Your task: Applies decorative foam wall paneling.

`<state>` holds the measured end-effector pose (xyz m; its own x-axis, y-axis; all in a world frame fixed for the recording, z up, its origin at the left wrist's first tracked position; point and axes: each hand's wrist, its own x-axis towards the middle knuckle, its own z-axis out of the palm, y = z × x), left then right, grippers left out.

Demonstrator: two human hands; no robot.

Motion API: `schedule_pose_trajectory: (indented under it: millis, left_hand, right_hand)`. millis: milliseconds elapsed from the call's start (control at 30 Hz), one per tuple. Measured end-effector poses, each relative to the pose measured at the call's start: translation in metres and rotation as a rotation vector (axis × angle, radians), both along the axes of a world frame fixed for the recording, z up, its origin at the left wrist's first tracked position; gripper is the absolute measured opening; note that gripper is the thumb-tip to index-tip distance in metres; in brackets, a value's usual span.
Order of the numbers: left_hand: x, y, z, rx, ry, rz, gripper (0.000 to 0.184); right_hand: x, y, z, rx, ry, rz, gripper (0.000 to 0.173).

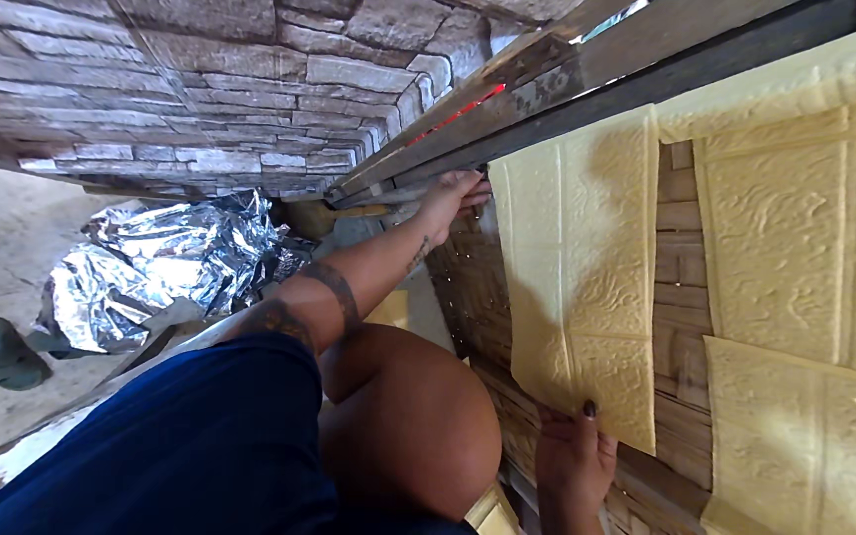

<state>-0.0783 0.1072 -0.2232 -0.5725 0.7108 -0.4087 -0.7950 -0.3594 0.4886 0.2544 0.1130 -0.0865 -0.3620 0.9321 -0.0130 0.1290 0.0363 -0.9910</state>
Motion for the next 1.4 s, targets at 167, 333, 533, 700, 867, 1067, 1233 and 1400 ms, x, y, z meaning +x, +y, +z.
schedule_pose_trajectory:
  millis: [167,333,533,700,867,1067,1233,1400]
  left_hand:
    - [0.001,0.002,-0.005,0.031,-0.023,0.033,0.034]
    - [-0.001,0.001,-0.004,0.012,-0.024,0.011,0.037]
    - [-0.003,0.000,-0.007,0.045,0.018,-0.007,0.037]
    - [-0.004,-0.001,-0.008,0.036,0.054,0.002,0.027]
    - [-0.004,0.002,-0.007,0.001,0.094,0.009,0.026]
    - [-0.009,0.006,-0.011,-0.023,0.238,0.030,0.022]
    - [-0.011,0.006,-0.011,-0.036,0.262,0.027,0.022]
    - [-0.012,0.007,-0.011,-0.054,0.292,0.042,0.021]
  right_hand:
    - [0.000,0.001,0.000,0.001,0.001,0.004,0.019]
    - [-0.001,0.002,0.000,0.009,-0.004,-0.006,0.021]
    - [-0.002,0.004,0.001,0.012,0.004,-0.008,0.020]
    - [-0.001,0.006,0.001,0.017,-0.001,-0.018,0.019]
    - [0.000,0.008,0.001,0.016,0.015,-0.004,0.019]
    - [0.002,0.008,0.001,0.020,-0.003,-0.016,0.019]
    - [-0.001,0.008,0.001,0.012,-0.013,-0.010,0.020]
    - [-0.001,0.008,0.001,0.011,0.000,0.002,0.020]
